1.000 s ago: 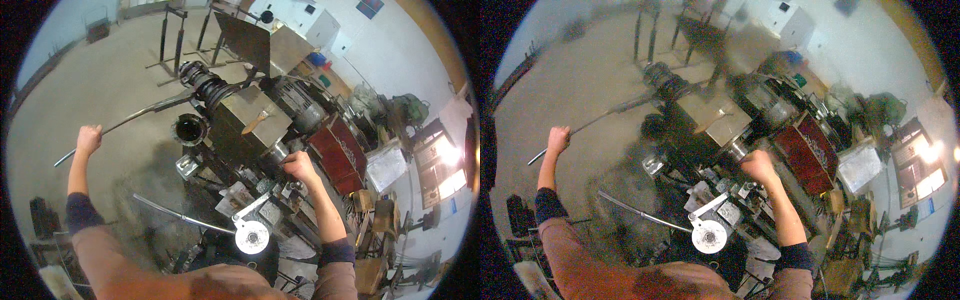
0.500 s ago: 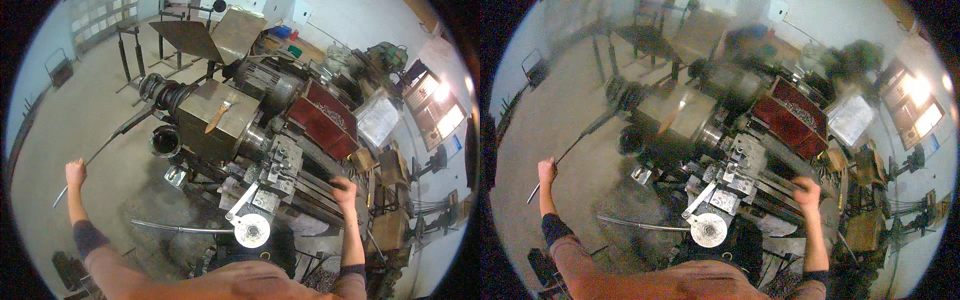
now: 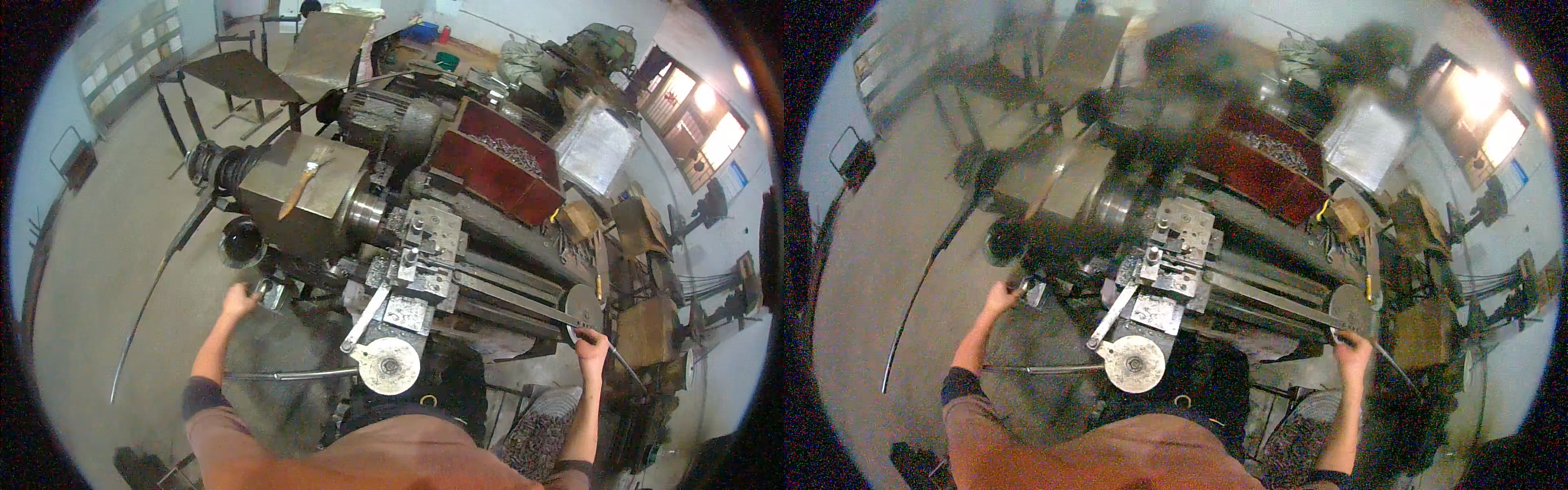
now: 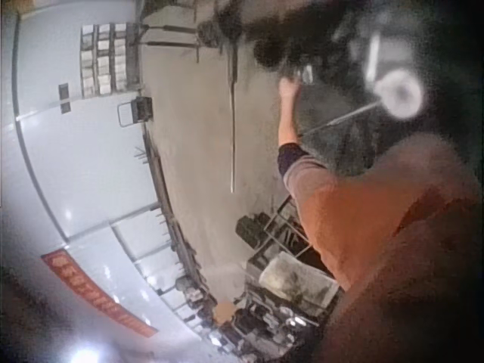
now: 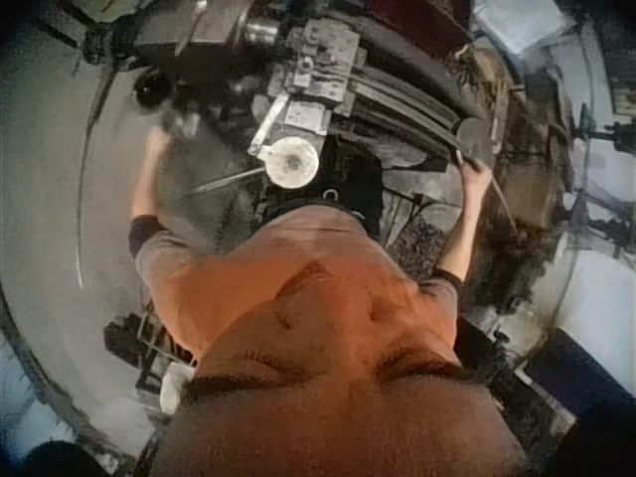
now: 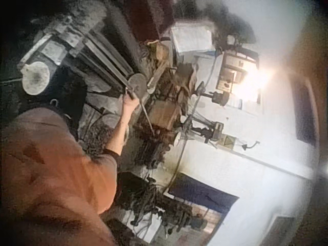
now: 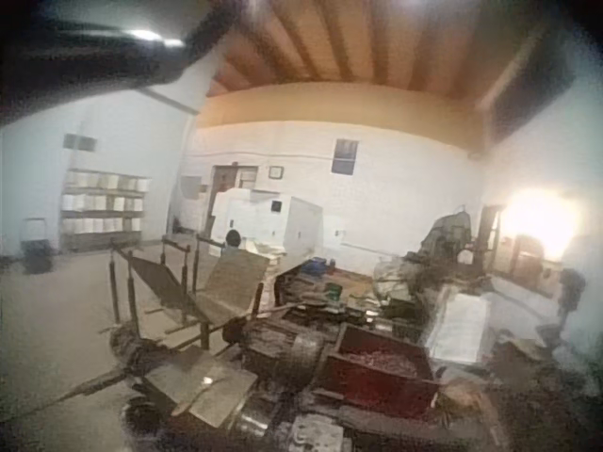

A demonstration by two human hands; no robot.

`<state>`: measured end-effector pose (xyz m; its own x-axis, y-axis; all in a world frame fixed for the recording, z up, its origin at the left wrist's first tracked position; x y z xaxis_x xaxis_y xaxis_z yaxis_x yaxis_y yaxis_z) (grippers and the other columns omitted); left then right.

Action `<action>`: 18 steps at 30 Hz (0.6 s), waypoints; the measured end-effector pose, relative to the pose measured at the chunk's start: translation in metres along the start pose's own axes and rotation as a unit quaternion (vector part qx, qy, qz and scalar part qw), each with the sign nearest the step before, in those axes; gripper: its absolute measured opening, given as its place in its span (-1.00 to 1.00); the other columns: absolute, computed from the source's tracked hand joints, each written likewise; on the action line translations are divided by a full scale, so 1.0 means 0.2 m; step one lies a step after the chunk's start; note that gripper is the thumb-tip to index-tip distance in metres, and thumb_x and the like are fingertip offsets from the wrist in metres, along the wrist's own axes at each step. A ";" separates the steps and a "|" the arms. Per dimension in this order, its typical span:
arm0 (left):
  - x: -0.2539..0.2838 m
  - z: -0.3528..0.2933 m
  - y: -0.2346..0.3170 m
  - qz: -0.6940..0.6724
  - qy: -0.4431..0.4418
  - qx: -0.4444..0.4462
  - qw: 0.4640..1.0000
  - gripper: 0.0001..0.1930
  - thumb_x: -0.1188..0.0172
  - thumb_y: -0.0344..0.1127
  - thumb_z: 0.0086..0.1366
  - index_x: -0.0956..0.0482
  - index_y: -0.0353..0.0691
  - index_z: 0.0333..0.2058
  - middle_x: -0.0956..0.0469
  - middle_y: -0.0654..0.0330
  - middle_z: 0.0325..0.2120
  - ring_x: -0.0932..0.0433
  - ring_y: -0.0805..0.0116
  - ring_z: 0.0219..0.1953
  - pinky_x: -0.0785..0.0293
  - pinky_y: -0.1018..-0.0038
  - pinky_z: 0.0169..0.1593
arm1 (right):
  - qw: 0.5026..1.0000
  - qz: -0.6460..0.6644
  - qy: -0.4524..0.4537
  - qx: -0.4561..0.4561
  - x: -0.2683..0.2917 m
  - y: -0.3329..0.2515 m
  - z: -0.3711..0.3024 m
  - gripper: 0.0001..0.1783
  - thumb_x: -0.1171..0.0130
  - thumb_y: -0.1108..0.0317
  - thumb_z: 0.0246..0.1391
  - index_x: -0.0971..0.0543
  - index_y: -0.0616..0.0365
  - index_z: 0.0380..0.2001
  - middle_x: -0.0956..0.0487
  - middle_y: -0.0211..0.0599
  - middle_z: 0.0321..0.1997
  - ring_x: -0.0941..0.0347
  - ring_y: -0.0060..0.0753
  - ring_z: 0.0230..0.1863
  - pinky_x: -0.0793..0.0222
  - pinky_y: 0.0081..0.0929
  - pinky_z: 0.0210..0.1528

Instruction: The person operates a metal lathe in a workshop, repeatedly loading small cylindrical metal parts into the chuck, engaging the machine, and removing the finished pieces. The person places the processed parts into a perforated metal basket on the floor.

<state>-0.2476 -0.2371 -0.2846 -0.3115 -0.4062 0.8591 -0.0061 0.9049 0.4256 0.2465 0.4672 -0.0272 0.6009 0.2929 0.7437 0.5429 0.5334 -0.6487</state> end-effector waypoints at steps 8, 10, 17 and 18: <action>0.05 -0.01 0.47 0.386 -0.036 -0.140 0.911 -0.83 0.07 -0.36 0.17 -0.54 -0.11 -0.36 -0.57 0.10 -0.34 -0.54 0.12 -0.23 -0.47 0.24 -0.23 | 0.998 -0.031 0.051 -0.017 0.22 0.20 -0.15 -0.69 -0.04 0.49 -0.36 -0.60 0.31 -0.41 -0.59 -0.14 -0.52 -0.49 -0.41 -0.44 -0.37 -0.53 -0.28; 0.07 -0.04 0.39 0.342 -0.006 -0.111 0.933 -0.82 0.00 -0.33 0.15 -0.54 -0.11 -0.29 -0.57 0.10 -0.36 -0.54 0.12 -0.24 -0.46 0.24 -0.22 | 0.997 -0.060 0.046 -0.016 0.25 0.22 -0.11 -0.69 -0.03 0.48 -0.34 -0.61 0.31 -0.41 -0.59 -0.14 -0.52 -0.49 -0.42 -0.45 -0.37 -0.53 -0.30; 0.46 -0.63 0.07 0.096 0.045 0.025 0.994 -0.55 -0.23 -0.20 0.00 -0.49 -0.15 -0.09 -0.57 0.05 -0.35 -0.53 0.10 -0.24 -0.45 0.26 -0.18 | 0.946 -0.320 0.010 -0.053 0.45 0.94 0.26 -0.42 -0.18 0.39 -0.42 -0.51 0.19 -0.13 -0.56 0.01 -0.23 -0.45 0.04 -0.14 -0.36 -0.23 -0.11; 0.47 -0.68 0.08 0.076 0.029 0.042 0.996 -0.57 -0.22 -0.20 0.00 -0.50 -0.18 -0.11 -0.57 0.05 -0.35 -0.53 0.11 -0.24 -0.44 0.27 -0.18 | 0.909 -0.410 0.006 0.075 0.50 1.07 0.28 -0.50 -0.22 0.25 -0.20 -0.49 0.23 -0.12 -0.57 -0.06 -0.28 -0.48 -0.04 -0.32 -0.41 -0.29 -0.28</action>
Point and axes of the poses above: each hand's wrist, its own z-axis towards the middle knuckle, its own x-axis out of the back of the hand, y = z × x, the point moved 8 cm from there along z, towards the middle knuckle
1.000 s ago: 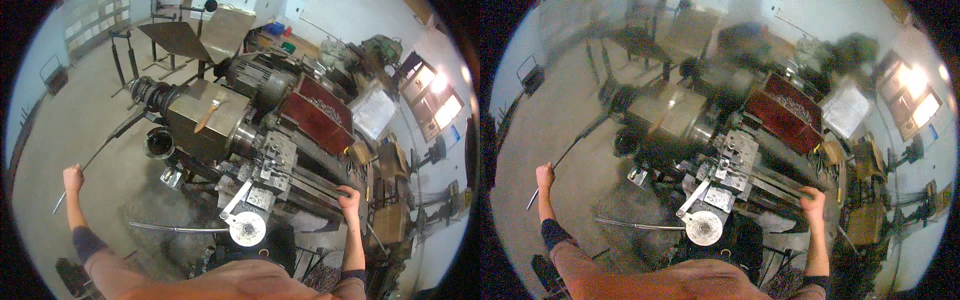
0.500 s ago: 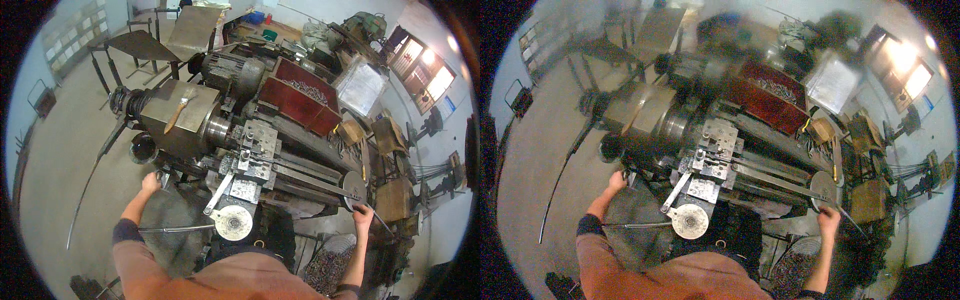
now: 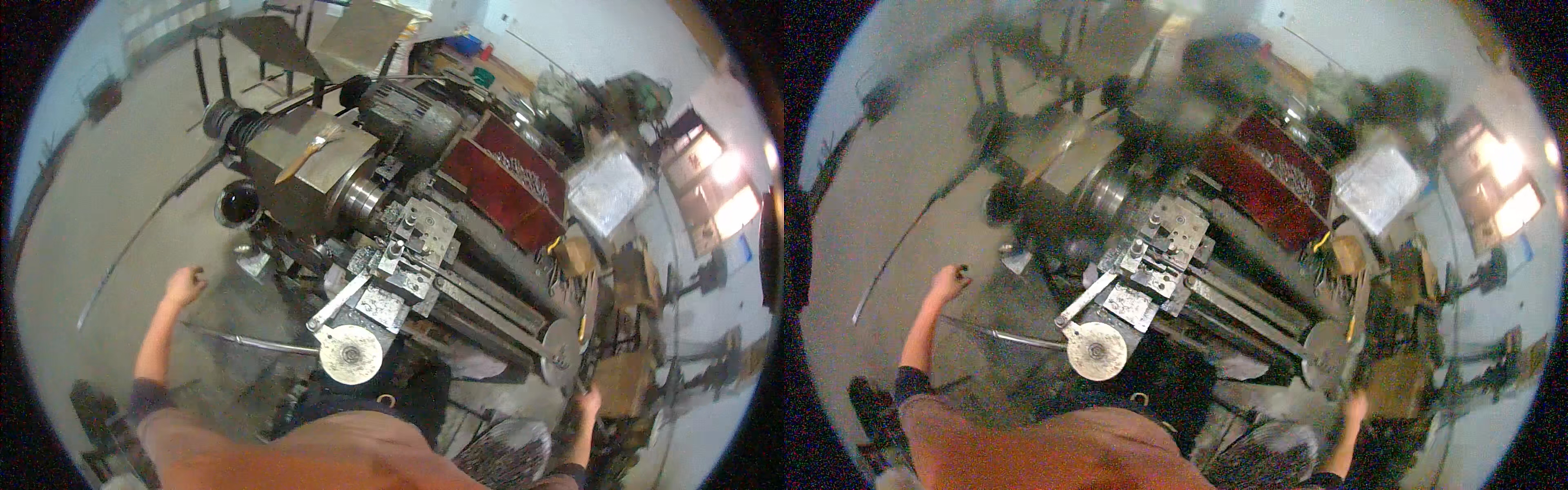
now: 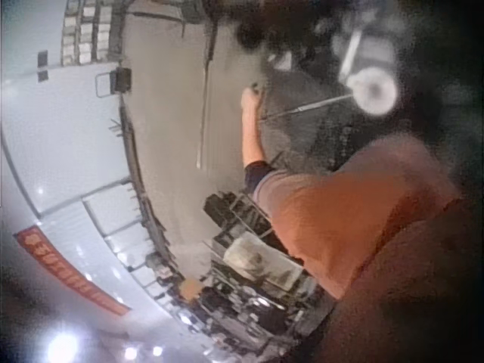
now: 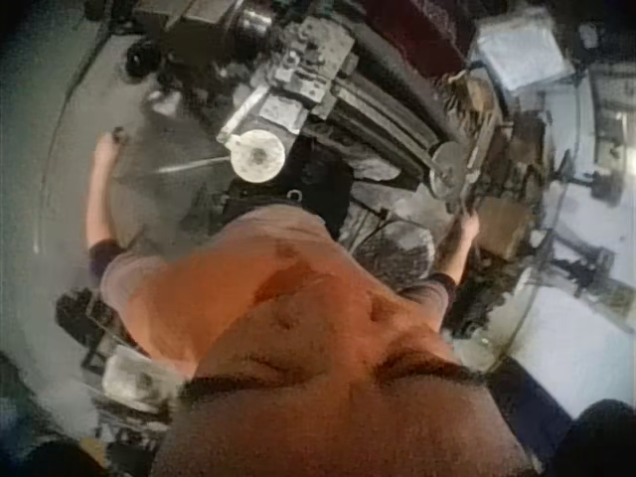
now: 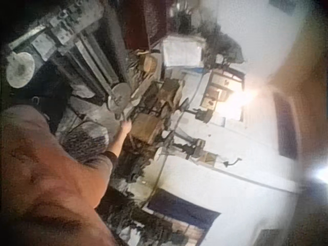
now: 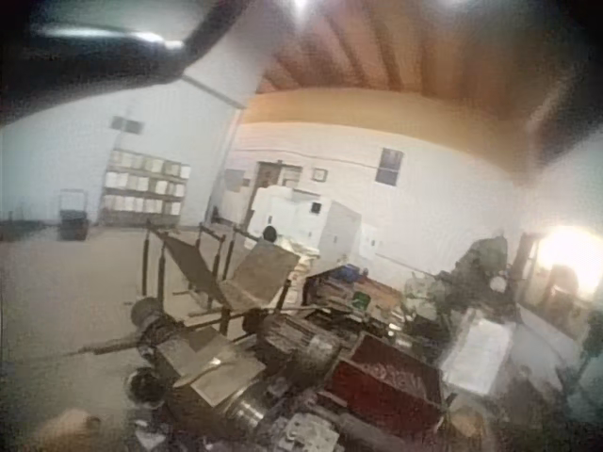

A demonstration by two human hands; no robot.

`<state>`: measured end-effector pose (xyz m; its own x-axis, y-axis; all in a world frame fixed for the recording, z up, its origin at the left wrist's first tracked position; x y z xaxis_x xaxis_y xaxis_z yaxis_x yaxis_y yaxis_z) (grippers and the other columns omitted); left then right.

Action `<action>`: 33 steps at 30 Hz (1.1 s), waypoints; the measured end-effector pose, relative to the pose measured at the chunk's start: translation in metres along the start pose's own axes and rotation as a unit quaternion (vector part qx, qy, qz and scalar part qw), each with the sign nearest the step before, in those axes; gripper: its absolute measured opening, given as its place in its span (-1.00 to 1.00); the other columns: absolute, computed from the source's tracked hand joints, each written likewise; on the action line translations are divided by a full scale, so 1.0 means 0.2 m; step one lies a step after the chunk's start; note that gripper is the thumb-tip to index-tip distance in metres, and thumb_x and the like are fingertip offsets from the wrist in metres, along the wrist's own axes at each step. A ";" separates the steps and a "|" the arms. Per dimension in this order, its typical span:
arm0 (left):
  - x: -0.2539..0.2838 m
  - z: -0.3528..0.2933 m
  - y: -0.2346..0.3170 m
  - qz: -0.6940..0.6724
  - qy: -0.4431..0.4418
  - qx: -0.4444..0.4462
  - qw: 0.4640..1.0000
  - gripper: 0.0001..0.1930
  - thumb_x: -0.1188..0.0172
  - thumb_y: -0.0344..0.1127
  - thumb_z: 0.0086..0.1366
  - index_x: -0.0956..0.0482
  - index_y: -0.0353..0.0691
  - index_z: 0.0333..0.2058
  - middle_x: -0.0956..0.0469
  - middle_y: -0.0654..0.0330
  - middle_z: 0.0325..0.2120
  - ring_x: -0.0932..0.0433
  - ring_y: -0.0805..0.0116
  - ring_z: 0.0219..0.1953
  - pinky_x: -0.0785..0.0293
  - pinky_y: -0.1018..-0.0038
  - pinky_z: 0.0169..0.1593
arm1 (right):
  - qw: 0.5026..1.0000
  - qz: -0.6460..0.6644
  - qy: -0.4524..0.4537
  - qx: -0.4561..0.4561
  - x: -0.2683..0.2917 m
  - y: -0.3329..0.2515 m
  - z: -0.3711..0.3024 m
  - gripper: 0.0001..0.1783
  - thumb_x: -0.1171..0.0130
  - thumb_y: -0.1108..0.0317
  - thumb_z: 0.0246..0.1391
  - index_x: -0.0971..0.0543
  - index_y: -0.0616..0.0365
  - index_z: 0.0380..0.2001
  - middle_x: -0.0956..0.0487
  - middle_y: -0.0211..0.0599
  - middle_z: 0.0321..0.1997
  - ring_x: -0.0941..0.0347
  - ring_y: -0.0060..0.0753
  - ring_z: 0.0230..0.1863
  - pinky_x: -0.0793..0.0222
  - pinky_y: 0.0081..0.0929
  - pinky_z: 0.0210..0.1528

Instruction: The person operates a metal lathe in a workshop, repeatedly loading small cylindrical metal parts into the chuck, engaging the machine, and removing the finished pieces. The person places the processed parts into a perforated metal basket on the floor.

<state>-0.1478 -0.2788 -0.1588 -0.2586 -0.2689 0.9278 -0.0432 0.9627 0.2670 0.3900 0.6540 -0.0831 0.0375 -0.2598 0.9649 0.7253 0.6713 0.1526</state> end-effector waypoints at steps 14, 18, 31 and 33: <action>-0.07 -0.48 -0.23 -0.435 0.190 0.175 0.862 -0.84 -0.03 -0.46 0.11 -0.52 -0.46 -0.41 -0.47 0.15 -0.70 -0.47 0.40 -0.63 -0.35 0.49 -0.55 | 0.985 -0.072 -0.040 -0.154 -0.29 0.17 -0.24 -0.69 -0.15 0.17 -0.23 -0.44 0.19 -0.48 -0.53 -0.07 -0.50 -0.49 -0.02 -0.40 -0.41 -0.15 -0.39; -0.21 -0.44 -0.30 -0.507 0.287 0.198 0.788 -0.84 -0.02 -0.48 0.10 -0.52 -0.46 -0.39 -0.48 0.13 -0.63 -0.44 0.41 -0.64 -0.34 0.51 -0.53 | 0.966 -0.077 -0.084 -0.231 -0.18 0.06 -0.56 -0.62 -0.19 0.10 -0.29 -0.54 0.17 -0.44 -0.55 -0.03 -0.44 -0.50 0.02 -0.29 -0.40 -0.13 -0.27; -0.10 -0.32 -0.25 -0.476 0.352 0.167 0.788 -0.81 -0.01 -0.48 0.07 -0.52 -0.46 -0.37 -0.46 0.17 -0.65 -0.44 0.43 -0.63 -0.34 0.55 -0.53 | 0.969 0.028 0.006 -0.247 -0.17 0.00 -0.83 -0.67 0.03 0.23 -0.21 -0.44 0.37 -0.62 -0.43 0.16 -0.59 -0.37 0.21 -0.51 -0.30 -0.03 -0.43; -0.07 -0.30 -0.21 -0.449 0.354 0.160 0.804 -0.82 -0.01 -0.49 0.07 -0.52 -0.45 -0.37 -0.46 0.16 -0.65 -0.44 0.44 -0.64 -0.35 0.55 -0.53 | 0.963 0.032 -0.009 -0.266 -0.15 -0.03 -0.85 -0.67 0.05 0.23 -0.20 -0.45 0.37 -0.61 -0.44 0.17 -0.58 -0.38 0.23 -0.49 -0.31 -0.03 -0.39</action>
Point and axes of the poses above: each hand's wrist, its own z-axis towards the middle knuckle, its own x-axis out of the back of the hand, y = z × x, the point moved 8 cm from there along z, towards the middle knuckle
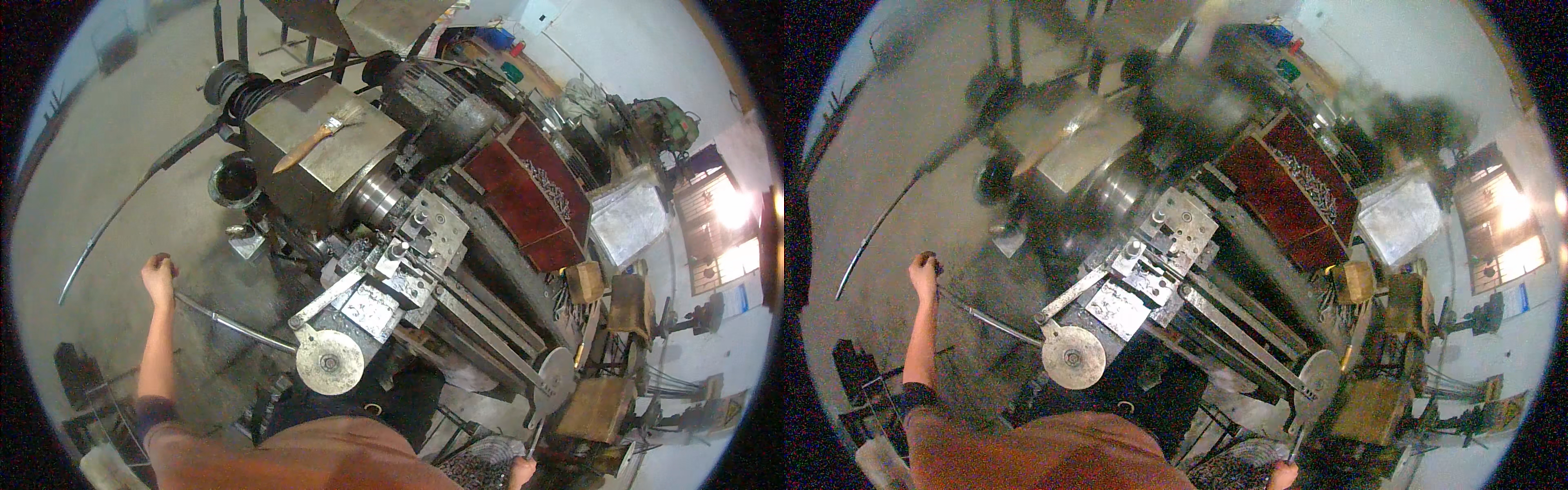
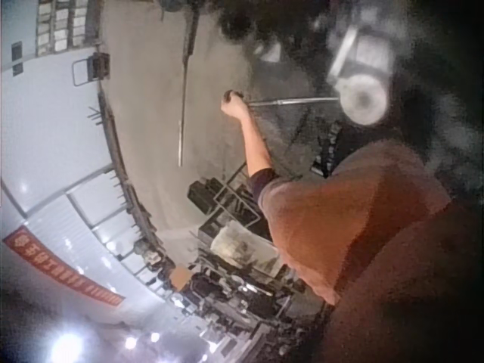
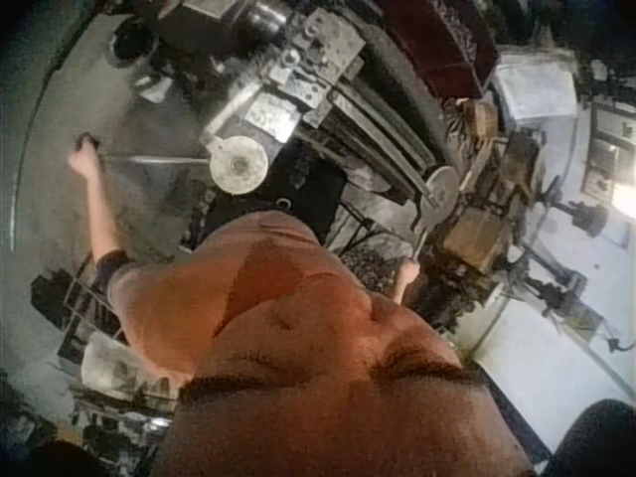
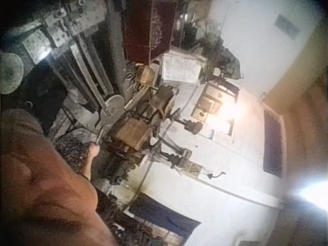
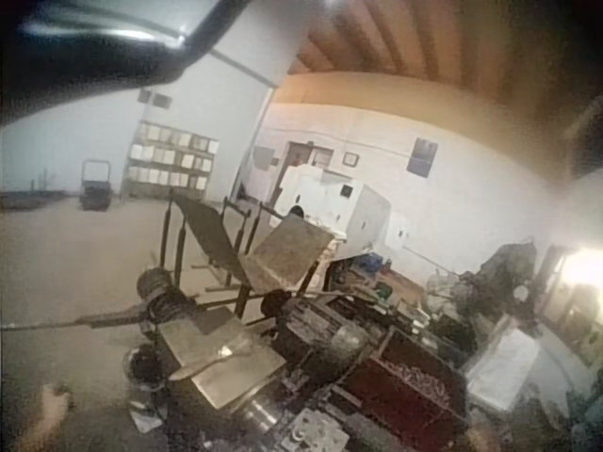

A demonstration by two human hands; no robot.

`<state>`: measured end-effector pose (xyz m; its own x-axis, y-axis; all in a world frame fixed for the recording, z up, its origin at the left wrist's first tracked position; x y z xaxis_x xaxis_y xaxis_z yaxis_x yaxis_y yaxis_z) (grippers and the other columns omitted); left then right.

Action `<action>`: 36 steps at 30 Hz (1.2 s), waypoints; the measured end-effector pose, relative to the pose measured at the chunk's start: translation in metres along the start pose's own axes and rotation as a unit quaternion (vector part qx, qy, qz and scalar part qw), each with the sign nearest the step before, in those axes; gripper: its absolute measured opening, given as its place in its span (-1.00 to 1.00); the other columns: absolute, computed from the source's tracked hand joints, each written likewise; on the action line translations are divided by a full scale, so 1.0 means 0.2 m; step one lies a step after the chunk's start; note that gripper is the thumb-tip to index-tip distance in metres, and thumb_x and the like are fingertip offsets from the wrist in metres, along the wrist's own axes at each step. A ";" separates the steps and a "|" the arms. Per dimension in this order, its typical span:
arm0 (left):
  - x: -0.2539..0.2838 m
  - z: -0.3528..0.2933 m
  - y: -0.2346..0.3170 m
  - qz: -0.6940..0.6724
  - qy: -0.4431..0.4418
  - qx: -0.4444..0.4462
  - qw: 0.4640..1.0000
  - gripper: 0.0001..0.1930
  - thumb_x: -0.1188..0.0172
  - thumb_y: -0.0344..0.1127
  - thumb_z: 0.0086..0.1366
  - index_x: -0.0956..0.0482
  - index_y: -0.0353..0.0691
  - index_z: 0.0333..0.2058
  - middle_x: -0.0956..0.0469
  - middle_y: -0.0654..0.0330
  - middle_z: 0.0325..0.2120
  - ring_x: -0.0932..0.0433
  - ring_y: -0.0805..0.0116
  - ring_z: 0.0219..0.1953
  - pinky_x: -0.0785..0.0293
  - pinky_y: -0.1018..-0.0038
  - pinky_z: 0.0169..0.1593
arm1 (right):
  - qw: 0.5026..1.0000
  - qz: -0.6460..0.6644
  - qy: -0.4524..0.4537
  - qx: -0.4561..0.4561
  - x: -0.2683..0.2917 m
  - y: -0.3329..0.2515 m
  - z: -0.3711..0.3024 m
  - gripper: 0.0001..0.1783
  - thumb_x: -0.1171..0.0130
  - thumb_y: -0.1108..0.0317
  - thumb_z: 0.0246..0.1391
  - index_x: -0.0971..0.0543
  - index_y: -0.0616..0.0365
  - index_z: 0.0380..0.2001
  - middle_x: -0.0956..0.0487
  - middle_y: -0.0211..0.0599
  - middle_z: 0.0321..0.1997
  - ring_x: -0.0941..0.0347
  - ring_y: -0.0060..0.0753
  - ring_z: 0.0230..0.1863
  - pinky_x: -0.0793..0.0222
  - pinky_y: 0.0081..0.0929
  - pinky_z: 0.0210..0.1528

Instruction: The person operates a metal lathe in a workshop, repeatedly loading small cylindrical metal parts into the chuck, engaging the machine, and removing the finished pieces. The person places the processed parts into a perforated metal basket on the floor.

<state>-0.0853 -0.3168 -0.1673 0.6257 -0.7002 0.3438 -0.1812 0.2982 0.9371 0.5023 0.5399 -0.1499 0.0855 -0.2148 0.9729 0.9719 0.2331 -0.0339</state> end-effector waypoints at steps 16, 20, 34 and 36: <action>0.03 -0.06 -0.15 -0.144 0.049 0.075 0.986 -0.75 0.01 -0.48 0.07 -0.43 -0.39 -0.23 -0.47 0.10 -0.56 -0.46 0.36 -0.65 -0.39 0.50 -0.55 | 0.995 -0.083 -0.025 -0.044 0.08 -0.02 0.19 -0.69 -0.12 0.21 -0.32 -0.54 0.24 -0.51 -0.54 -0.02 -0.45 -0.48 0.08 -0.34 -0.40 -0.08 -0.28; -0.04 -0.13 -0.17 -0.145 0.103 0.156 0.972 -0.61 0.02 -0.53 0.01 -0.22 -0.40 -0.12 -0.43 0.05 -0.56 -0.46 0.29 -0.63 -0.45 0.40 -0.58 | 0.986 -0.133 -0.023 0.100 -0.04 0.08 0.44 -0.62 -0.18 0.07 -0.27 -0.48 0.21 -0.53 -0.50 -0.06 -0.47 -0.45 0.09 -0.38 -0.37 -0.05 -0.33; -0.94 0.05 0.26 -0.109 -0.106 0.016 0.988 -0.66 -0.02 -0.53 0.01 -0.27 -0.42 -0.17 -0.48 0.03 -0.59 -0.47 0.31 -0.77 -0.38 0.44 -0.72 | 0.992 -0.099 -0.046 -0.057 -0.07 0.13 0.21 -0.62 -0.10 0.10 -0.22 -0.49 0.27 -0.50 -0.55 0.04 -0.45 -0.49 0.13 -0.35 -0.39 -0.08 -0.27; -0.96 0.07 0.23 -0.116 -0.116 0.022 0.986 -0.65 -0.03 -0.53 0.01 -0.26 -0.42 -0.17 -0.47 0.02 -0.58 -0.47 0.31 -0.77 -0.39 0.43 -0.71 | 0.992 -0.100 -0.048 -0.058 -0.08 0.13 0.15 -0.62 -0.11 0.11 -0.23 -0.49 0.27 -0.50 -0.55 0.03 -0.45 -0.50 0.12 -0.34 -0.41 -0.09 -0.28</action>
Point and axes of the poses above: each hand's wrist, its own z-axis towards the middle knuckle, its own x-axis out of the back of the hand, y = z × x, the point moved 8 cm from there along z, towards the middle knuckle
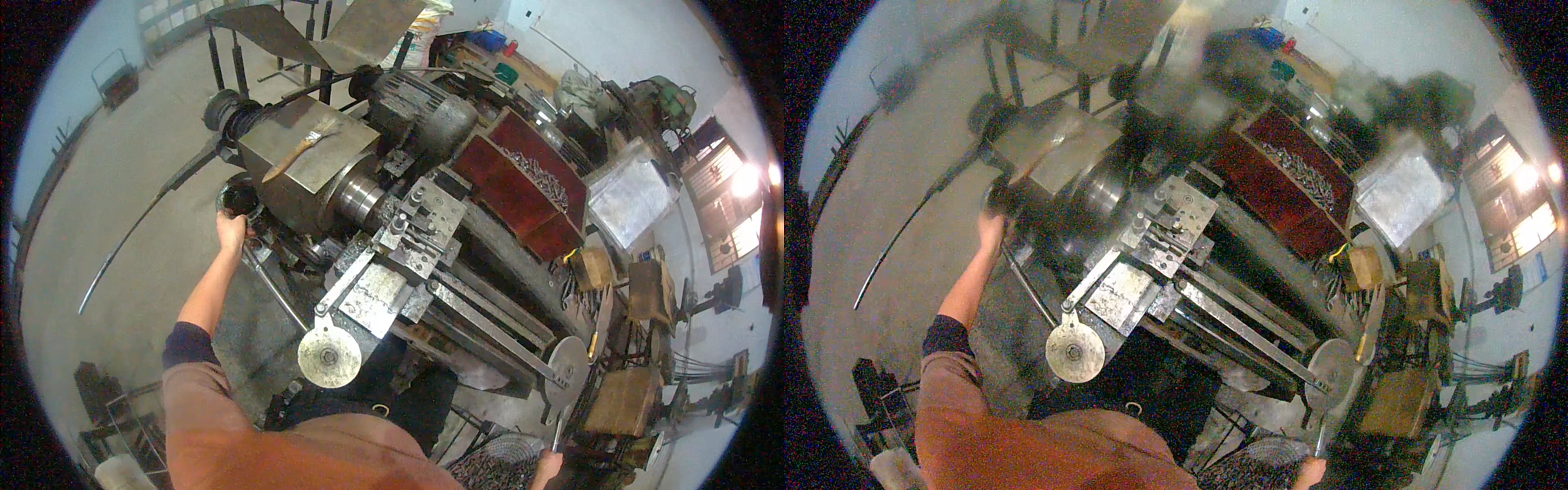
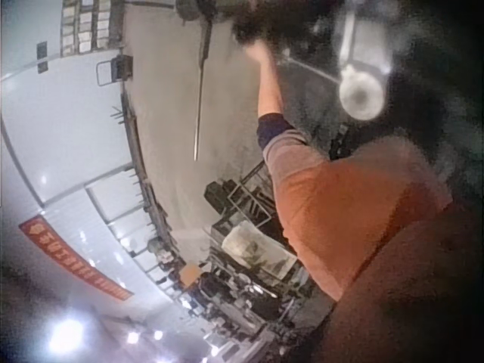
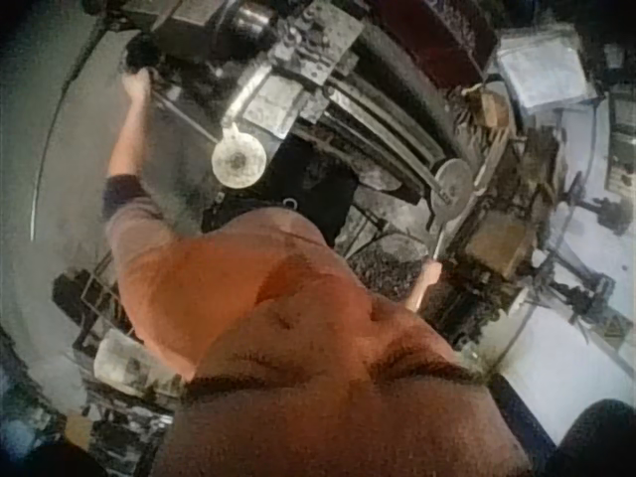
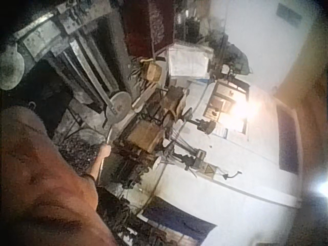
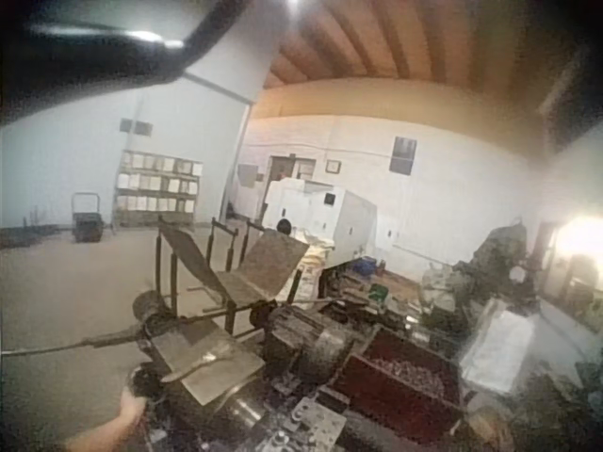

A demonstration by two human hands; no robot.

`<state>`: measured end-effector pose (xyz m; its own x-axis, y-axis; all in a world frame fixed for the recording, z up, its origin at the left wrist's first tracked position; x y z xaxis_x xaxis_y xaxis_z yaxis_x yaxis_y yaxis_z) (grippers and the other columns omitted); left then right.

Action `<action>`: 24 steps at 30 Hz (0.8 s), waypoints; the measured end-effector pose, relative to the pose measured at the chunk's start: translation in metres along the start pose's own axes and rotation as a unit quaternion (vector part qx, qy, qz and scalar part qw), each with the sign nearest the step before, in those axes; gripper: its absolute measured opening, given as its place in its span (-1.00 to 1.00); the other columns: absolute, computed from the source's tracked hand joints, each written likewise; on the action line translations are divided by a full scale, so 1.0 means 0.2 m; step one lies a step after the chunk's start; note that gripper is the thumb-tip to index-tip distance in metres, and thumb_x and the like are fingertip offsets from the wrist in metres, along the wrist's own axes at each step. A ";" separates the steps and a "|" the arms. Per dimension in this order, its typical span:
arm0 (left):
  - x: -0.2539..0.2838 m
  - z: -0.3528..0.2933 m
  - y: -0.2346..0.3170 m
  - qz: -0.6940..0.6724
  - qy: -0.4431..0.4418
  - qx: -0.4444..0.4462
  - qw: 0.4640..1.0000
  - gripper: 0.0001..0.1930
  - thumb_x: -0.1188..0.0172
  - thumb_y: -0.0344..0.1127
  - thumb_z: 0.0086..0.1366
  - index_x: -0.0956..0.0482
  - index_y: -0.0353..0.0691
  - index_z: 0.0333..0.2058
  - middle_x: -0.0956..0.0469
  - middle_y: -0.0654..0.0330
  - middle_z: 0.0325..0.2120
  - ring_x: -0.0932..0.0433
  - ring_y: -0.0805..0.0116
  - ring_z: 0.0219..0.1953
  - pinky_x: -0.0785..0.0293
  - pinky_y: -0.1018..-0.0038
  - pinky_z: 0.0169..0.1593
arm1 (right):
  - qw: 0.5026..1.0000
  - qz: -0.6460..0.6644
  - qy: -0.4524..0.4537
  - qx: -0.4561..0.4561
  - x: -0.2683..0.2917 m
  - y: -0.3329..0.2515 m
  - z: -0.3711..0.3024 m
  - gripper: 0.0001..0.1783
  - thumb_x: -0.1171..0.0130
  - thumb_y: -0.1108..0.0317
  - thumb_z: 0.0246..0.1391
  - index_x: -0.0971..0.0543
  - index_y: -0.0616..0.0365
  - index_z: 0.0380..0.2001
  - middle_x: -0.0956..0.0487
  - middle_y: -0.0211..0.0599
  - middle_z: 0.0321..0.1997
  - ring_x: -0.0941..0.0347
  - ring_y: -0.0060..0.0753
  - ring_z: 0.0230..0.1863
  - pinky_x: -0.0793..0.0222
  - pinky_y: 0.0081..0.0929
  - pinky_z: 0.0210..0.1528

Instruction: The person operates a metal lathe in a workshop, repeatedly loading small cylindrical metal parts into the chuck, engaging the machine, and removing the finished pieces. The person places the processed parts into a perforated metal basket on the floor.

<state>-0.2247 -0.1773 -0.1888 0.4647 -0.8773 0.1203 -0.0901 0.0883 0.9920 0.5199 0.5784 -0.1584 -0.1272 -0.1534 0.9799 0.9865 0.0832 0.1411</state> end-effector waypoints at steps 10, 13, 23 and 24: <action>-0.01 -0.07 0.12 0.065 0.033 0.011 0.997 -0.64 -0.02 -0.54 -0.02 -0.28 -0.43 -0.17 -0.49 0.01 -0.55 -0.49 0.23 -0.73 -0.41 0.41 -0.70 | 1.000 0.000 0.006 0.000 0.04 -0.02 -0.10 -0.60 -0.17 0.01 -0.16 -0.54 0.20 -0.53 -0.56 -0.06 -0.47 -0.51 -0.01 -0.40 -0.42 -0.14 -0.35; 0.04 -0.06 0.13 0.157 0.037 0.001 0.987 -0.67 -0.07 -0.46 -0.04 -0.38 -0.41 -0.22 -0.51 0.03 -0.54 -0.51 0.23 -0.68 -0.41 0.39 -0.63 | 0.998 0.004 -0.001 0.069 0.11 -0.04 0.06 -0.53 -0.11 -0.01 -0.07 -0.57 0.27 -0.47 -0.56 -0.04 -0.47 -0.50 0.02 -0.40 -0.41 -0.12 -0.35; -0.06 0.01 -0.02 0.091 0.002 0.005 0.996 -0.68 -0.15 -0.34 0.09 -0.43 -0.26 -0.15 -0.51 0.17 -0.47 -0.45 0.44 -0.58 -0.36 0.47 -0.56 | 0.994 -0.087 0.057 -0.025 0.00 -0.13 0.76 -0.65 -0.08 0.18 -0.15 -0.48 0.10 -0.26 -0.54 -0.18 -0.21 -0.43 -0.07 -0.10 -0.25 0.01 -0.07; -0.05 0.00 -0.02 0.124 -0.017 0.003 0.992 -0.68 -0.15 -0.25 0.12 -0.44 -0.24 -0.16 -0.52 0.18 -0.46 -0.47 0.43 -0.54 -0.37 0.47 -0.52 | 0.998 -0.040 0.020 -0.041 -0.01 -0.11 0.74 -0.53 -0.07 0.22 -0.16 -0.42 0.17 -0.11 -0.45 -0.10 -0.02 -0.33 -0.02 0.05 -0.24 0.00 0.02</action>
<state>-0.2294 -0.1690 -0.1944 0.3987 -0.8442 0.3584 -0.2029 0.3000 0.9321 0.4828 0.7231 -0.1418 -0.2032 -0.1960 0.9593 0.9787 -0.0114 0.2050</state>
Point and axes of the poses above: each hand's wrist, its own z-axis towards the middle knuckle, its own x-axis out of the back of the hand, y = z × x, the point moved 8 cm from there along z, towards the middle knuckle
